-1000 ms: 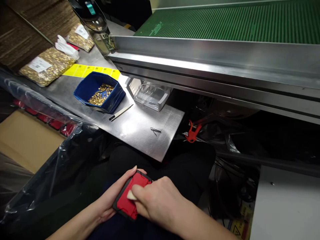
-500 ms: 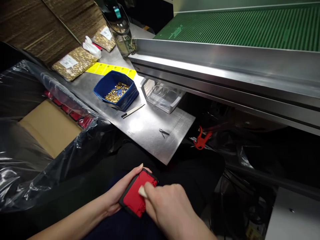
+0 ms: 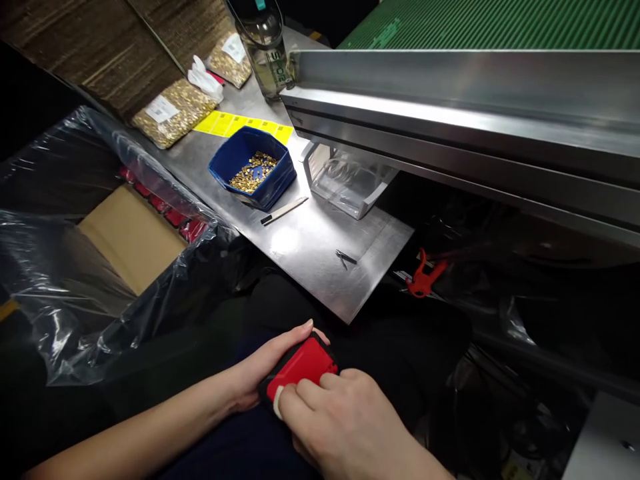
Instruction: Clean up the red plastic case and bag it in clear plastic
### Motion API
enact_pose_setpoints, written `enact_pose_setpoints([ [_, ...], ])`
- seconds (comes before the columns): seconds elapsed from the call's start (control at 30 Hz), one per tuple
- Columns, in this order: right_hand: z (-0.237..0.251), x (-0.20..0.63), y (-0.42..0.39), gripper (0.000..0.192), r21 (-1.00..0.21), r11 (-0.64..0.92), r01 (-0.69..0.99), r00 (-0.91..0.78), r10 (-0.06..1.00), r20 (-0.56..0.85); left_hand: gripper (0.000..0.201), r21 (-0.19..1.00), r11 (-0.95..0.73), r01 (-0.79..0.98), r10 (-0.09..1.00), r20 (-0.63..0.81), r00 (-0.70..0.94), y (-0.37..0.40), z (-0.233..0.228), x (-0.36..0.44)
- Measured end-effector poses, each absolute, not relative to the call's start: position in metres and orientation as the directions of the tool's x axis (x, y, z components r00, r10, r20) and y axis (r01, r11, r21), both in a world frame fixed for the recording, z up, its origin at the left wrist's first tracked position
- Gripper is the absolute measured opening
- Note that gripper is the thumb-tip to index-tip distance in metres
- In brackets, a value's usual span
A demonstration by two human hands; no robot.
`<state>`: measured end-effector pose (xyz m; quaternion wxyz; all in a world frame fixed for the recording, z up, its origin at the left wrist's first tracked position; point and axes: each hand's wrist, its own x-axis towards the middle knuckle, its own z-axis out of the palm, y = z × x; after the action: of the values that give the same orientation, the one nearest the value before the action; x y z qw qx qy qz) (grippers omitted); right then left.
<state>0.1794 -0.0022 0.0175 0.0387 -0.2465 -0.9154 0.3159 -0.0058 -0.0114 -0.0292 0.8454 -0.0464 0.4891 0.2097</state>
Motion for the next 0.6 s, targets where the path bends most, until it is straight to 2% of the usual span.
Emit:
enact_pose_setpoints([
  [0.1,0.017,0.177,0.003,0.006,-0.623,0.665,0.413,-0.896,0.419,-0.146,0.054,0.064,0.914,-0.402,0.26,-0.852,0.455,-0.015,-0.035,-0.007],
  [0.2,0.017,0.172,0.006,0.005,-0.641,0.656,0.399,-0.91,0.368,-0.19,0.056,0.083,0.916,-0.392,0.274,-0.844,0.462,-0.017,-0.038,-0.008],
  [0.3,0.021,0.173,0.011,0.008,-0.626,0.693,0.357,-0.923,0.363,-0.125,0.053,0.115,0.908,-0.404,0.305,-0.842,0.445,-0.017,-0.033,-0.009],
  [0.37,0.026,0.188,0.016,0.008,-0.632,0.659,0.407,-0.878,0.473,-0.072,0.049,0.153,0.883,-0.445,0.365,-0.818,0.445,-0.017,-0.029,-0.011],
  [0.4,0.03,0.2,0.017,0.01,-0.65,0.598,0.468,-0.817,0.574,-0.06,0.047,0.182,0.861,-0.474,0.415,-0.791,0.45,-0.018,-0.027,-0.013],
  [0.47,0.037,0.23,0.016,0.012,-0.691,0.376,0.617,-0.598,0.795,-0.102,0.046,0.232,0.813,-0.534,0.51,-0.725,0.463,-0.021,-0.025,-0.018],
  [0.5,0.04,0.243,0.013,0.013,-0.687,0.258,0.679,-0.468,0.873,-0.135,0.045,0.237,0.794,-0.559,0.54,-0.697,0.471,-0.023,-0.026,-0.02],
  [0.57,0.042,0.261,0.002,0.013,-0.657,0.133,0.742,-0.312,0.936,-0.162,0.046,0.234,0.769,-0.595,0.574,-0.661,0.483,-0.027,-0.029,-0.023],
  [0.6,0.042,0.263,-0.005,0.013,-0.653,0.153,0.742,-0.315,0.939,-0.138,0.048,0.236,0.764,-0.601,0.585,-0.647,0.49,-0.028,-0.03,-0.024],
])
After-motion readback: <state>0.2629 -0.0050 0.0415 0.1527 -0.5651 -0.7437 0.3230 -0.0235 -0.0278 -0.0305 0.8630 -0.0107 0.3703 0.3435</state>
